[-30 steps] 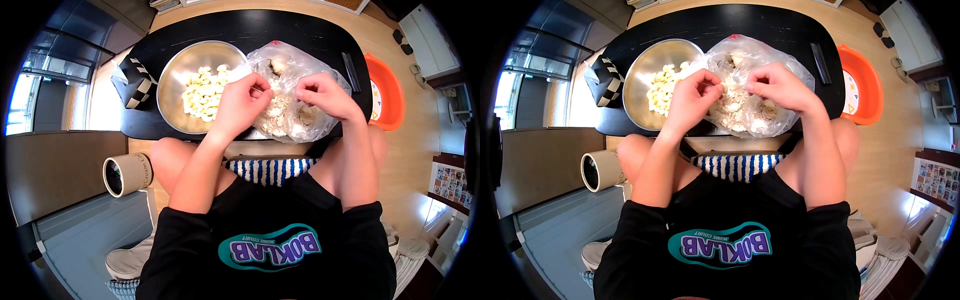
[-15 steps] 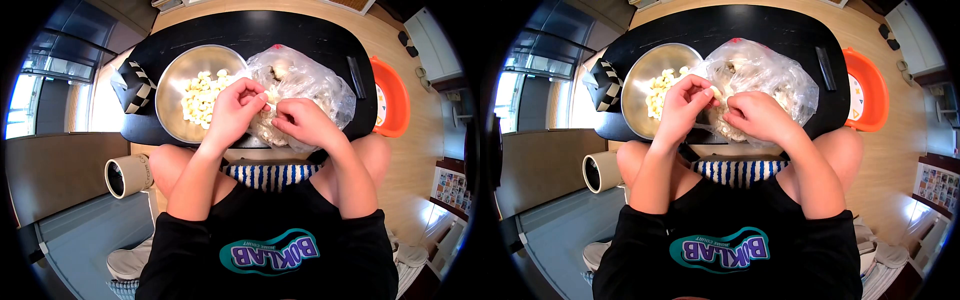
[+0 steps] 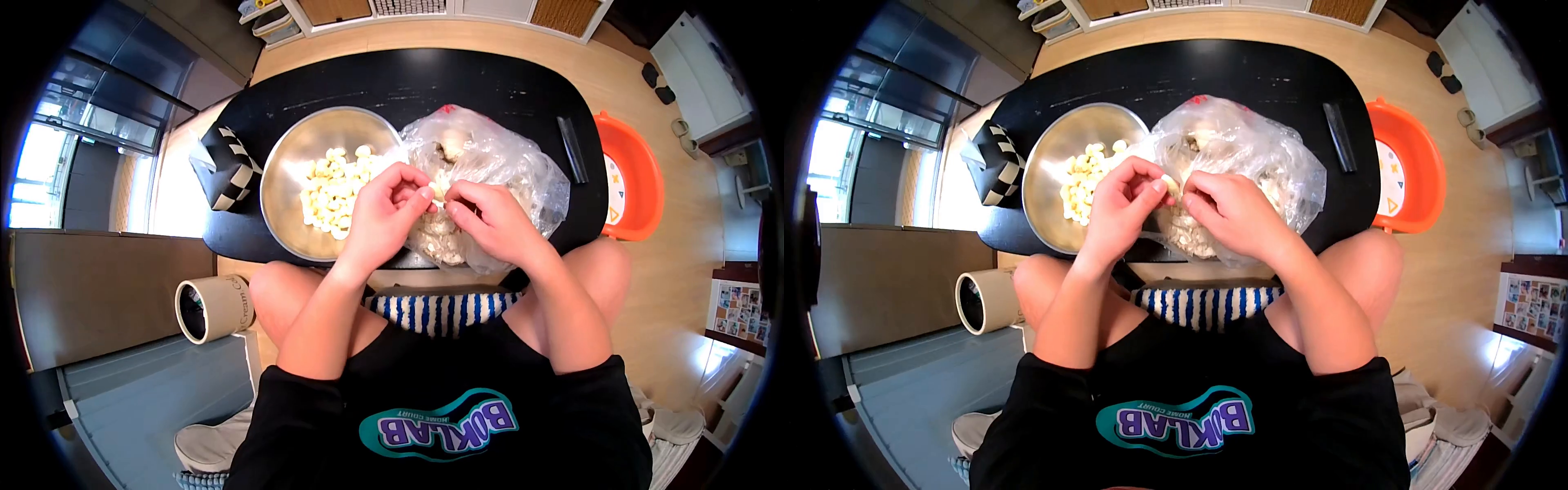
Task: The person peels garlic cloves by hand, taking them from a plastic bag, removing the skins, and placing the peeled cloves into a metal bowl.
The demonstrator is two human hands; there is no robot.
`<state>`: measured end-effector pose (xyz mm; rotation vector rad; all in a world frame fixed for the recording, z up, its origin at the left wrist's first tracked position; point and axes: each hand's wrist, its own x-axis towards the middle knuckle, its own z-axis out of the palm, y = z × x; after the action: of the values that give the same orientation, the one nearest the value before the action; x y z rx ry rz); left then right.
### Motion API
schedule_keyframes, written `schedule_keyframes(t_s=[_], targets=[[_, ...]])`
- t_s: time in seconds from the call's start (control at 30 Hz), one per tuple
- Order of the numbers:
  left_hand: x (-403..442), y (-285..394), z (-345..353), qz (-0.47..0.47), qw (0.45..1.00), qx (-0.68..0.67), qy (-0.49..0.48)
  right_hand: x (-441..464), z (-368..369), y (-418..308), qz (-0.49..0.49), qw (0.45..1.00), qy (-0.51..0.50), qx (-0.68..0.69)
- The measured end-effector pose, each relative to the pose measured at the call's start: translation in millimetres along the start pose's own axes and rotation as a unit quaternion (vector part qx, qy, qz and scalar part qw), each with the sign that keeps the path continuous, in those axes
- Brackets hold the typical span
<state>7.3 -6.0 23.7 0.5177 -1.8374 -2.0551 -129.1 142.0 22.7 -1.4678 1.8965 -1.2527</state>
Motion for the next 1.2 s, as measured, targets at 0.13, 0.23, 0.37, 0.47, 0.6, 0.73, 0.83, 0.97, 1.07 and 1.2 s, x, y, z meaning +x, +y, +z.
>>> schedule_keyframes(t_s=[0.13, 0.23, 0.37, 0.47, 0.6, 0.73, 0.83, 0.97, 1.07, 1.2], targets=[[-0.8, -5.3, -0.4, 0.009, 0.999, 0.043, -0.029, -2.8, 8.6, 8.8, 0.062, 0.984, -0.001, 0.167], [-1.7, -5.4, 0.9, 0.011, 0.997, 0.062, -0.042, -4.8, 16.5, 9.1, 0.121, 0.931, -0.033, 0.344], [-1.4, -3.8, 1.2, 0.033, 0.993, 0.104, -0.036, -4.5, 17.6, 6.1, 0.165, 0.886, -0.033, 0.432], [-0.1, -5.5, 2.5, 0.05, 0.991, 0.121, -0.038, -5.0, 15.9, 8.0, 0.176, 0.859, -0.023, 0.48], [-2.5, 3.2, 9.1, 0.091, 0.986, 0.134, -0.032, -1.6, 10.5, 1.8, 0.185, 0.85, -0.002, 0.494], [-17.3, 26.6, 24.3, 0.113, 0.977, 0.178, 0.015, -0.5, 1.3, -2.2, 0.186, 0.837, -0.006, 0.514], [-22.1, 22.1, 25.2, 0.145, 0.975, 0.168, 0.013, -3.7, -6.9, -10.3, 0.155, 0.844, -0.049, 0.51], [-16.0, 20.7, 15.0, 0.154, 0.976, 0.148, -0.028, -6.0, -1.9, -14.6, 0.181, 0.869, -0.047, 0.459], [-5.4, 35.1, 8.5, 0.189, 0.964, 0.182, -0.046, 1.3, -9.5, -26.6, 0.168, 0.865, -0.029, 0.472], [-7.8, 36.4, -0.5, 0.205, 0.963, 0.167, -0.048, 6.8, -12.0, -38.4, 0.167, 0.879, -0.017, 0.447]])
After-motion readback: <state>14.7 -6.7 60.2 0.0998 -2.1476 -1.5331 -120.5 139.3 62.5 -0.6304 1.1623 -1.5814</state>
